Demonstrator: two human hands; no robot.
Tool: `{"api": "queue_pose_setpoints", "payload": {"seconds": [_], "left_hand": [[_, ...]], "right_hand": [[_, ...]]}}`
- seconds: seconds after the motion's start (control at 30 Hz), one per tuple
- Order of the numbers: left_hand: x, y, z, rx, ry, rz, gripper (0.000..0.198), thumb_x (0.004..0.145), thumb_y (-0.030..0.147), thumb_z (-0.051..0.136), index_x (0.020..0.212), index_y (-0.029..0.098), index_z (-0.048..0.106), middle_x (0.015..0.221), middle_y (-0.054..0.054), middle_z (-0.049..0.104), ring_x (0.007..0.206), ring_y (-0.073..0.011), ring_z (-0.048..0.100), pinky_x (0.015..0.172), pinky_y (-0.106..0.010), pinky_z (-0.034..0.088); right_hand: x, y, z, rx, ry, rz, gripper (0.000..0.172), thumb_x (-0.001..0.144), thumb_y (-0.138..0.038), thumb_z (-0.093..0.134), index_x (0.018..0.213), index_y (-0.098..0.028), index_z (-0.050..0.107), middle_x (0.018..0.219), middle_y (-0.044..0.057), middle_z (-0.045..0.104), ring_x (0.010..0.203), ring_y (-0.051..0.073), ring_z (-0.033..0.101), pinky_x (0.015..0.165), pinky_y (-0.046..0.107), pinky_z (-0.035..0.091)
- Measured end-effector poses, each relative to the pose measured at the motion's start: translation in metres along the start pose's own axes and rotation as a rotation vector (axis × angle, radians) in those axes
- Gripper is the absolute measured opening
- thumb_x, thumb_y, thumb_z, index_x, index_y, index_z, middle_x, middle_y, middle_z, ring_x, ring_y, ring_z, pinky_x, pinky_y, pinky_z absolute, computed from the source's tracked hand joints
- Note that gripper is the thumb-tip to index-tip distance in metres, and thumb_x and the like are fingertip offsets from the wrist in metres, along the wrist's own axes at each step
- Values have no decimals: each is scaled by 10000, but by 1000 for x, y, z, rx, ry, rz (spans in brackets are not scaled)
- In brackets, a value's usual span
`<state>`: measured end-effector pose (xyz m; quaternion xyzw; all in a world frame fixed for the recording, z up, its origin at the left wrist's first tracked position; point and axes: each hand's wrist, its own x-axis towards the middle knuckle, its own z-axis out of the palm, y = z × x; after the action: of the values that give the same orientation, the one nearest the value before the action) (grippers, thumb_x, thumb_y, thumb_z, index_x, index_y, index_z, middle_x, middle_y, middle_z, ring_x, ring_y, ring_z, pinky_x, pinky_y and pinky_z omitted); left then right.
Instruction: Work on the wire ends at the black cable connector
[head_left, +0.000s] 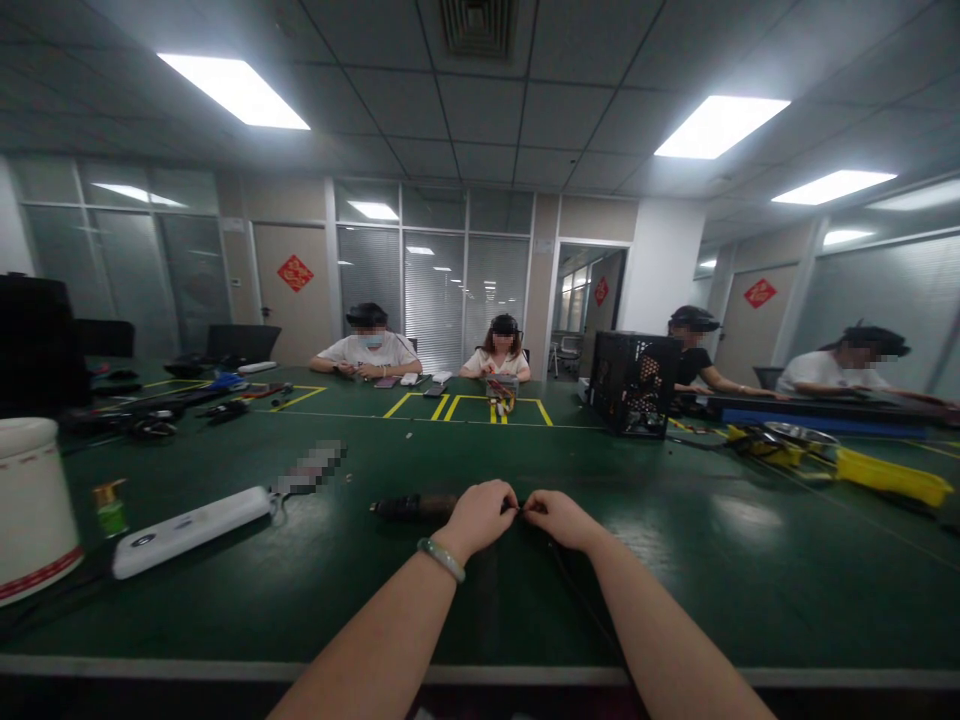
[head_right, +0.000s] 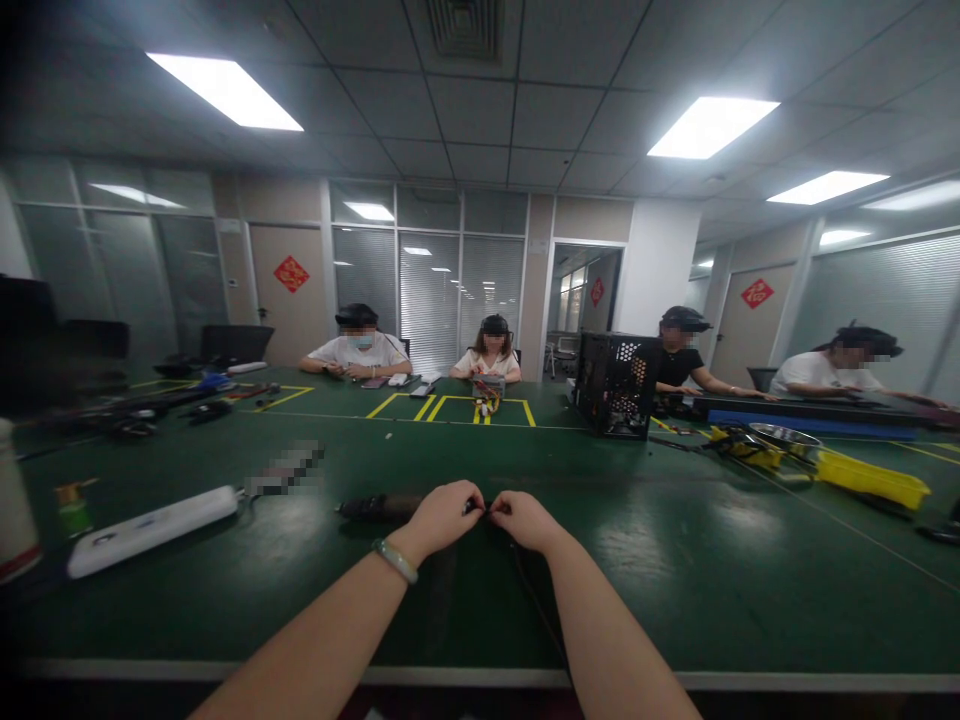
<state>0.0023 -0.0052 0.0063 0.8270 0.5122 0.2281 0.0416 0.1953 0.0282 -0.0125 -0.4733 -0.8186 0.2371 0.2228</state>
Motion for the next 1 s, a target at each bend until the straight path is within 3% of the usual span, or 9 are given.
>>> {"api": "queue_pose_setpoints", "payload": {"seconds": [0.17, 0.4, 0.73, 1.0], "left_hand": [[0, 0, 0, -5, 2, 12, 145, 826, 274, 511, 913, 217, 612, 970, -24, 621, 923, -172, 564, 828, -290, 415], [-1, 1, -1, 17, 6, -11, 148, 819, 256, 518, 941, 211, 587, 974, -30, 617, 948, -177, 557, 848, -288, 400], [0, -2, 2, -3, 25, -30, 145, 840, 304, 510, 906, 218, 606, 954, -25, 620, 907, -176, 566, 808, -291, 417], [1, 1, 2, -14, 13, -59, 158, 831, 254, 492, 906, 213, 625, 974, -35, 630, 907, -170, 570, 843, -295, 415]], "right_hand": [[-2, -4, 0, -18, 16, -12, 152, 807, -269, 562, 886, -186, 662, 827, 16, 671, 733, 149, 592, 668, 243, 420], [-5, -17, 0, -195, 152, -85, 147, 822, -306, 553, 840, -222, 673, 774, -12, 672, 755, 163, 585, 914, 389, 282], [0, -15, 6, -145, 144, 22, 159, 835, -319, 539, 876, -242, 672, 888, -5, 685, 863, 187, 582, 924, 387, 276], [3, -14, 4, -152, 172, 19, 148, 840, -289, 540, 870, -253, 680, 890, -12, 684, 904, 193, 581, 926, 375, 271]]}}
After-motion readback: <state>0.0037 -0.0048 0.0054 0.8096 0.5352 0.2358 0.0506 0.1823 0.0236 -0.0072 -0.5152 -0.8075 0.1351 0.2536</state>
